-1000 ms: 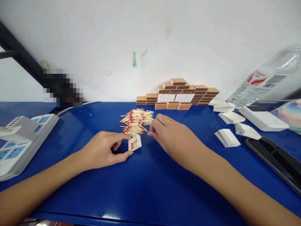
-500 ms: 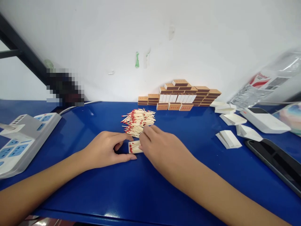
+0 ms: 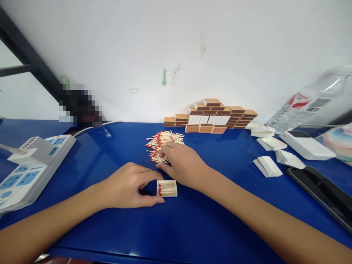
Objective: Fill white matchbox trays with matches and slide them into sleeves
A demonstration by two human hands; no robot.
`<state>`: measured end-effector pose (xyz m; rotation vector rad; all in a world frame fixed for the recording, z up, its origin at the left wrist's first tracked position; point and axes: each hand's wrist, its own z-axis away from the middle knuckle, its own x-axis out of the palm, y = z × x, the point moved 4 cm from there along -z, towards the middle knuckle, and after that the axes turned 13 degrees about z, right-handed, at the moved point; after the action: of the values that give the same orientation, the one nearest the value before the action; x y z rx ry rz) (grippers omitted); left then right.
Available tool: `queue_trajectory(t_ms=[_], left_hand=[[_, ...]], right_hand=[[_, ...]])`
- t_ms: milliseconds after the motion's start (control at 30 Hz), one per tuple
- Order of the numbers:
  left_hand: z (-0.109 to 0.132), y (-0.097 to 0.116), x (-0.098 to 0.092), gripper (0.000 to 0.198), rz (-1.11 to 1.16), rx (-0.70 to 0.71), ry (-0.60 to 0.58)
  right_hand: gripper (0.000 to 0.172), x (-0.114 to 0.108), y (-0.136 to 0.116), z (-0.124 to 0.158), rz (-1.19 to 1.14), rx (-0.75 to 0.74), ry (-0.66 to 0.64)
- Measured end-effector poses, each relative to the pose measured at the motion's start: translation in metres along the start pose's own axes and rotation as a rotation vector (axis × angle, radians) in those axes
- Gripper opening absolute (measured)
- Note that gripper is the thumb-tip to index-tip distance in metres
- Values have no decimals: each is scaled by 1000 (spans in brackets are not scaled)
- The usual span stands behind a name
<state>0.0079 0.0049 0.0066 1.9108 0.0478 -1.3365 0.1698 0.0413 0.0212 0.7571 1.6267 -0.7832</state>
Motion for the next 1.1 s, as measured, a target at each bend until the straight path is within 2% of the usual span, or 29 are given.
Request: queue_trajectory(t_ms=[167, 367, 500, 633, 833, 1100], left_hand=[[2, -1, 1, 35, -59, 36, 8], [0, -6, -5, 33, -86, -33, 59], [-1, -9, -10, 33, -64, -71, 131], [-2, -10, -11, 30, -49, -71, 147], [-4, -10, -10, 32, -57, -86, 167], [-4, -14, -9, 34, -76, -75, 195]], right_hand=[[12, 7, -8, -12, 51, 11, -61], [16, 1, 1, 4, 255, 13, -121], [16, 0, 16, 18, 177, -4, -123], [19, 2, 24, 23, 75, 8, -105], [23, 5, 35, 26, 104, 45, -150], [22, 9, 49, 30, 111, 8, -81]])
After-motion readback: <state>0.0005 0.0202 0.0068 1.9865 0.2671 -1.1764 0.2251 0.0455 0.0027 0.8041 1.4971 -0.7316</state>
